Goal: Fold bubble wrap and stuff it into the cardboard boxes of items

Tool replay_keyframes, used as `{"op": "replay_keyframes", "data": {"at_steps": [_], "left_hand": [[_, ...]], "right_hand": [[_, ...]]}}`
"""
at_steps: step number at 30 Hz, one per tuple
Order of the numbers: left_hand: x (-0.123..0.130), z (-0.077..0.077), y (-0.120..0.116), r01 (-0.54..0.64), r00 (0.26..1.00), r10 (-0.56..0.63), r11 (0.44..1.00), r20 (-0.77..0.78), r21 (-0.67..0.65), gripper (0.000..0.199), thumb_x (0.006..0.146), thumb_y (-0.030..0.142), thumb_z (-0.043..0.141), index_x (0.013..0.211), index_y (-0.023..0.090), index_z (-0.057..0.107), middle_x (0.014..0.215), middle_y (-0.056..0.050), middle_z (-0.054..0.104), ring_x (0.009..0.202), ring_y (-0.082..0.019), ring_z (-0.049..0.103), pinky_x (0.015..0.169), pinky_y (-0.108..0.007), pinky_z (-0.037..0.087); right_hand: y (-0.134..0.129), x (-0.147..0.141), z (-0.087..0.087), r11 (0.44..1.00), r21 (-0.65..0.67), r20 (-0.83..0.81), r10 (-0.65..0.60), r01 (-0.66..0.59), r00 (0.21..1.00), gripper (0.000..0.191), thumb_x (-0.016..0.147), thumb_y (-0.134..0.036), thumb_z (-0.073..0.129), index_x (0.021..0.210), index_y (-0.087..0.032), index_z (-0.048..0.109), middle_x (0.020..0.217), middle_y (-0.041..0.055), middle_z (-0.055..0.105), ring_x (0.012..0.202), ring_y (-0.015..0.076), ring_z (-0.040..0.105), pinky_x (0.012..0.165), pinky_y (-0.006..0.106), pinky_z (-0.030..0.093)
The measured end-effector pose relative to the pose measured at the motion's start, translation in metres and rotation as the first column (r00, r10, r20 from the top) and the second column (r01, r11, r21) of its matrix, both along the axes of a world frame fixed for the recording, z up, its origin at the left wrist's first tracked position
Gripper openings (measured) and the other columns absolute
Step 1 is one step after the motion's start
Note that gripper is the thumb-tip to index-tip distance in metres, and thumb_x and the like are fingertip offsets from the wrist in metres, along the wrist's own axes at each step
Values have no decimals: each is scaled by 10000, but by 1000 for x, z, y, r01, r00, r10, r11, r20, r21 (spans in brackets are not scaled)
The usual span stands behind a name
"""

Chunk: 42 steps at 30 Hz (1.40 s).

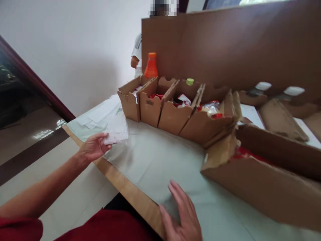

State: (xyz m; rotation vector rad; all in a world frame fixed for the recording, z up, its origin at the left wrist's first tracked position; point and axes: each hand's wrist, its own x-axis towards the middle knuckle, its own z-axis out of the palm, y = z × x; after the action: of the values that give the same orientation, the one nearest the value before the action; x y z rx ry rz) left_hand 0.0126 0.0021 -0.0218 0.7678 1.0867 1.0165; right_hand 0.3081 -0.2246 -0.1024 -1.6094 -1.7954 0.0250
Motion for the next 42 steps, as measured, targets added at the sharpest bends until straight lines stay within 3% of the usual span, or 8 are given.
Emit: {"op": "replay_keyframes", "data": {"at_steps": [8,14,18,25,29,32,38,42], "left_hand": [[47,-41,-111,370,872,-190,859,452,-353,225,686,152,768,890,138,674,852,-45,767,691,-179,753,511,-200,543],[48,-61,-127,575,774,-358,744,523,-341,290,745,175,773,1017,114,689,879,-69,765,700,-193,755,523,-213,559],[44,-59,-122,577,801,-441,748,404,-329,326,798,340,801,1021,141,669,897,-85,765,739,-219,756,585,-270,602],[52,-43,-97,448,894,-439,857,91,-257,664,749,319,857,1305,188,519,1024,-100,755,829,-213,740,702,-315,606],[67,-44,-92,550,808,-571,819,-142,-163,578,767,311,815,1281,192,578,994,-60,710,750,-170,683,621,-274,554],[66,-39,-94,558,745,-476,828,-467,47,459,738,241,774,1189,223,685,1024,-60,697,789,-184,647,665,-299,543],[47,-23,-114,806,574,-580,526,-578,273,648,730,138,700,1357,296,680,1415,-93,644,1392,-371,499,1184,-522,372],[54,-38,-126,797,570,-410,485,-712,360,497,804,202,749,1295,260,697,1255,-111,724,1188,-323,639,1048,-453,471]], "right_hand": [[44,-30,15,975,55,162,204,-216,965,778,948,-131,566,1633,-214,210,1617,234,368,1435,359,454,1020,535,528],[37,-24,7,950,122,111,276,-289,955,512,850,-11,525,1313,-211,613,1570,179,472,1441,317,462,1030,494,506],[31,-18,18,940,168,13,299,-296,954,354,841,12,504,1031,-220,690,1358,98,685,1356,264,565,985,433,515],[-4,-14,24,945,73,-114,326,-320,938,317,896,-34,543,1140,-207,649,1096,71,784,1025,212,732,868,379,533],[-18,-19,22,953,-11,-186,296,-303,937,356,894,-12,502,1143,-209,666,1048,57,788,983,202,737,843,366,549],[-17,-20,19,970,-84,-280,199,-230,939,322,899,-32,513,1091,-216,696,985,37,793,888,190,738,793,347,554],[-1,-19,25,935,-306,-530,-13,-177,848,212,961,-143,532,916,-219,724,846,2,766,737,146,701,684,252,524],[7,-20,33,916,-355,-591,-66,-185,804,186,948,-149,548,867,-210,704,765,-22,721,668,125,647,642,223,480]]}}
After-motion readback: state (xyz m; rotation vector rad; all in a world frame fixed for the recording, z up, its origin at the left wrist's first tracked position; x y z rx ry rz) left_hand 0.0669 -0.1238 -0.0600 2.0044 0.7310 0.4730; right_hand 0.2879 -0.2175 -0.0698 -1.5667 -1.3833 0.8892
